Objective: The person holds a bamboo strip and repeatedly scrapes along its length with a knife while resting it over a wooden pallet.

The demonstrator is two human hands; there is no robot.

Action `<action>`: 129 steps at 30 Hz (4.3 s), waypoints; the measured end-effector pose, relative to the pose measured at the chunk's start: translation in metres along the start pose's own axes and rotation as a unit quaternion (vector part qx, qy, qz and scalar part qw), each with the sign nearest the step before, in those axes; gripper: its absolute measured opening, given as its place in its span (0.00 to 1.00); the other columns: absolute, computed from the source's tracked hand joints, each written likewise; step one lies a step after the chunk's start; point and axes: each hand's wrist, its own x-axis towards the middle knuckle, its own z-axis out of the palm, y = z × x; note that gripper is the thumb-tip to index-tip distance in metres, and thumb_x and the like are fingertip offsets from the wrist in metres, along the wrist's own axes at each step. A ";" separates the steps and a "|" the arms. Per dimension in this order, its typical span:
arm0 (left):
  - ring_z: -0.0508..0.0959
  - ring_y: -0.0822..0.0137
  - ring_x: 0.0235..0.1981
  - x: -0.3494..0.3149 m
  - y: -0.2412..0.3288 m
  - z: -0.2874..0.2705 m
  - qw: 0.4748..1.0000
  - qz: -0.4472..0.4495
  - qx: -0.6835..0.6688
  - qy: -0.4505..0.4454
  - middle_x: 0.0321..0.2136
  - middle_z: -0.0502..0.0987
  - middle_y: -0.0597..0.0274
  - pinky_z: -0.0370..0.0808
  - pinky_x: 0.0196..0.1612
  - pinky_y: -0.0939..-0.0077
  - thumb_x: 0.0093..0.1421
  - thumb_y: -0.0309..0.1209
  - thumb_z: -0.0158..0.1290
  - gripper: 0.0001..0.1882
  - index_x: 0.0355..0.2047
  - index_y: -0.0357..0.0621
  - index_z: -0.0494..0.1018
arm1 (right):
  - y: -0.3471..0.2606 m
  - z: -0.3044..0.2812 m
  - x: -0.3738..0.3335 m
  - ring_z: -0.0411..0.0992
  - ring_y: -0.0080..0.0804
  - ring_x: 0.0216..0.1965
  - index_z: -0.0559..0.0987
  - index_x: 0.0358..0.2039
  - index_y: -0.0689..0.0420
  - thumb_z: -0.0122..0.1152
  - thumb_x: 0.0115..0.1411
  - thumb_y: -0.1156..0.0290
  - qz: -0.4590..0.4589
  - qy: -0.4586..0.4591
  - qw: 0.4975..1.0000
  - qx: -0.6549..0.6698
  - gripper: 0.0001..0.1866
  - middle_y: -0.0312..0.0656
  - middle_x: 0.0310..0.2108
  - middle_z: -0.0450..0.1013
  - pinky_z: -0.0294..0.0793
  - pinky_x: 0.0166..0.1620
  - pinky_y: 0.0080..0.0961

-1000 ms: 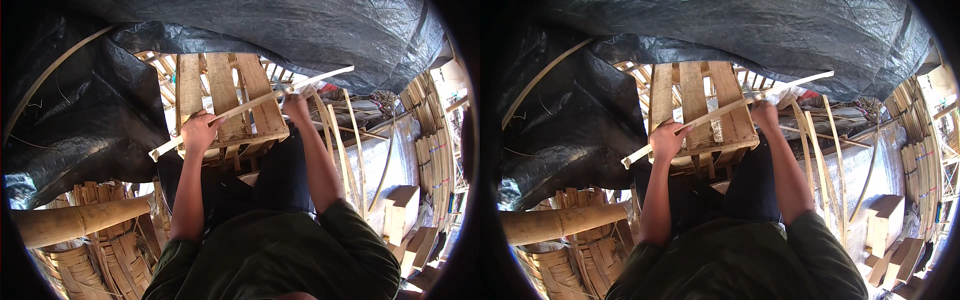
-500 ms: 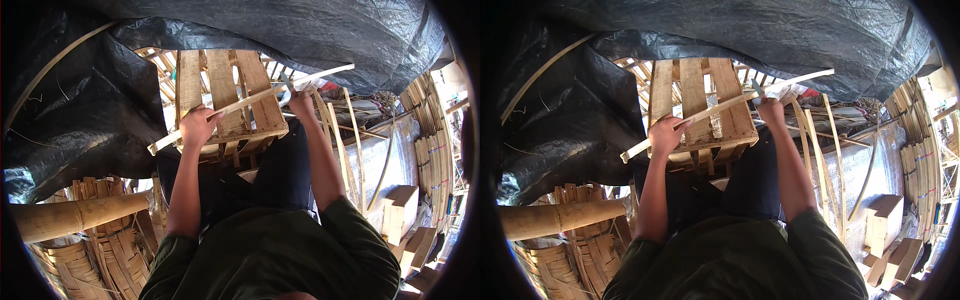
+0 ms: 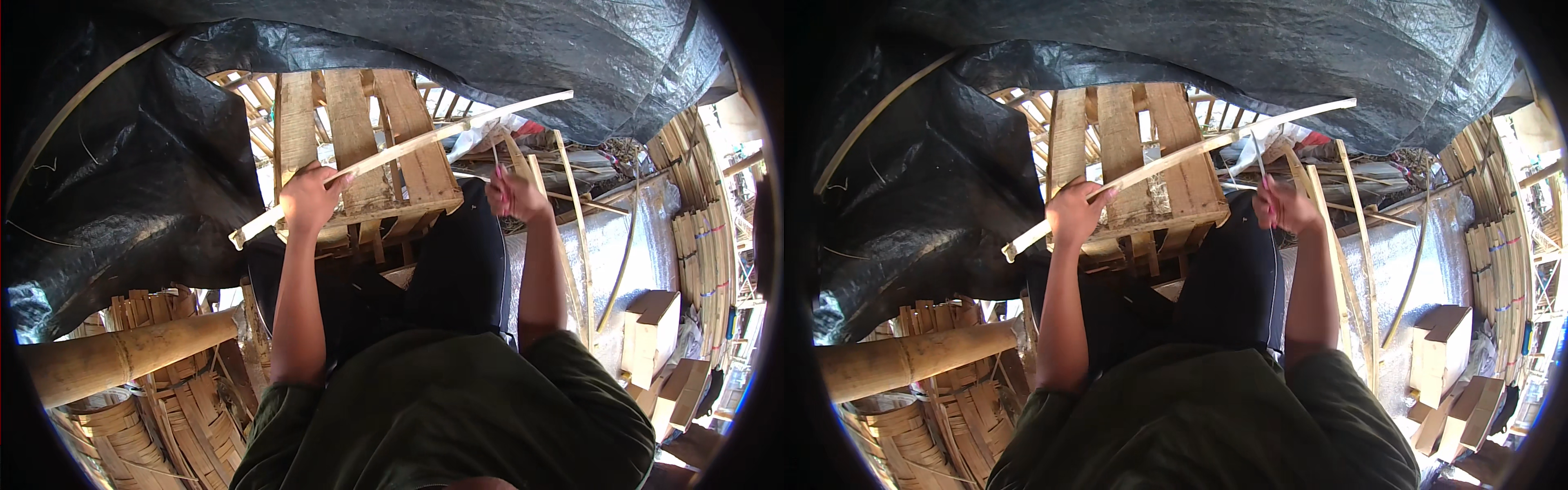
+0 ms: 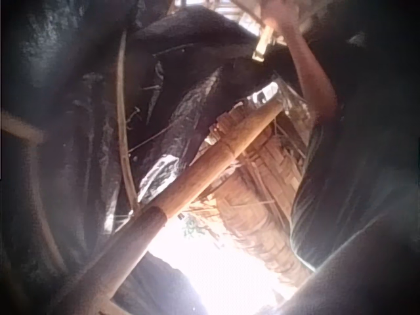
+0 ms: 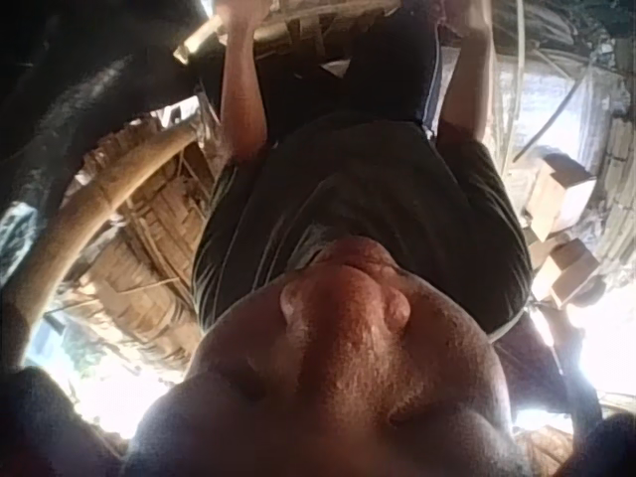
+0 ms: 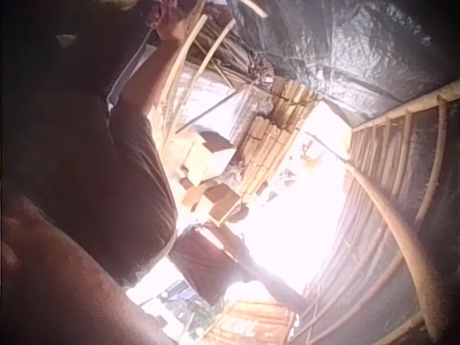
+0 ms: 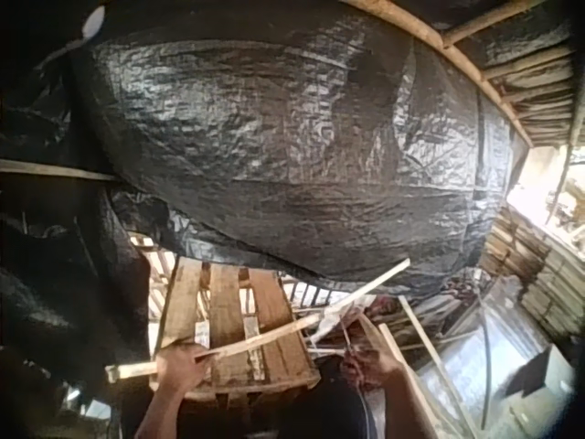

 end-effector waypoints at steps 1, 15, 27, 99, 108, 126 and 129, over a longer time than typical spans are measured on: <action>0.81 0.57 0.28 0.000 0.000 0.001 1.000 -0.002 -0.001 0.002 0.28 0.79 0.63 0.76 0.32 0.65 0.57 0.55 0.62 0.22 0.32 0.47 0.84 | 0.017 0.000 -0.018 0.76 0.36 0.27 0.69 0.31 0.53 0.44 0.72 0.47 0.004 0.031 0.998 -0.045 0.22 0.44 0.27 0.74 0.80 0.32 0.38; 0.82 0.58 0.29 0.001 0.002 -0.001 1.000 -0.018 -0.003 -0.017 0.29 0.82 0.66 0.77 0.32 0.65 0.55 0.52 0.64 0.19 0.33 0.51 0.85 | 0.015 0.058 0.031 0.67 0.20 0.18 0.75 0.36 0.55 0.47 0.75 0.56 -0.212 0.415 0.822 -0.327 0.17 0.31 0.23 0.71 0.68 0.22 0.23; 0.82 0.61 0.31 0.001 -0.001 -0.004 1.000 -0.010 -0.003 -0.017 0.30 0.82 0.69 0.77 0.34 0.66 0.56 0.51 0.63 0.16 0.33 0.54 0.86 | 0.016 0.063 0.115 0.78 0.64 0.31 0.80 0.25 0.66 0.48 0.68 0.59 -0.167 0.459 0.528 -0.694 0.25 0.63 0.26 0.77 0.78 0.38 0.51; 0.80 0.57 0.27 0.014 0.036 0.036 0.998 -0.044 -0.038 -0.004 0.25 0.76 0.64 0.76 0.31 0.62 0.58 0.49 0.62 0.14 0.24 0.55 0.83 | -0.027 0.022 0.097 0.78 0.62 0.38 0.82 0.36 0.65 0.51 0.67 0.56 -0.123 0.538 0.511 -0.659 0.22 0.64 0.32 0.77 0.75 0.40 0.49; 0.79 0.56 0.25 0.020 0.046 0.050 0.998 -0.009 -0.028 0.052 0.22 0.73 0.64 0.73 0.26 0.61 0.56 0.49 0.63 0.14 0.25 0.56 0.84 | -0.023 -0.012 0.104 0.77 0.54 0.21 0.81 0.32 0.65 0.45 0.71 0.55 -0.089 0.560 0.584 -0.581 0.25 0.56 0.20 0.76 0.76 0.26 0.47; 0.79 0.57 0.24 0.020 0.049 0.042 0.999 0.024 0.014 0.043 0.22 0.74 0.66 0.73 0.26 0.63 0.54 0.48 0.65 0.13 0.31 0.55 0.85 | -0.036 -0.007 0.099 0.75 0.41 0.17 0.80 0.32 0.68 0.45 0.72 0.49 -0.072 0.512 0.692 -0.504 0.31 0.52 0.19 0.76 0.75 0.25 0.42; 0.79 0.57 0.23 0.018 0.050 0.042 0.998 0.025 0.003 0.054 0.22 0.74 0.66 0.72 0.25 0.63 0.54 0.48 0.66 0.13 0.31 0.56 0.85 | -0.038 0.000 0.098 0.75 0.42 0.17 0.80 0.33 0.68 0.45 0.72 0.50 -0.166 0.569 0.728 -0.345 0.30 0.51 0.20 0.76 0.74 0.25 0.41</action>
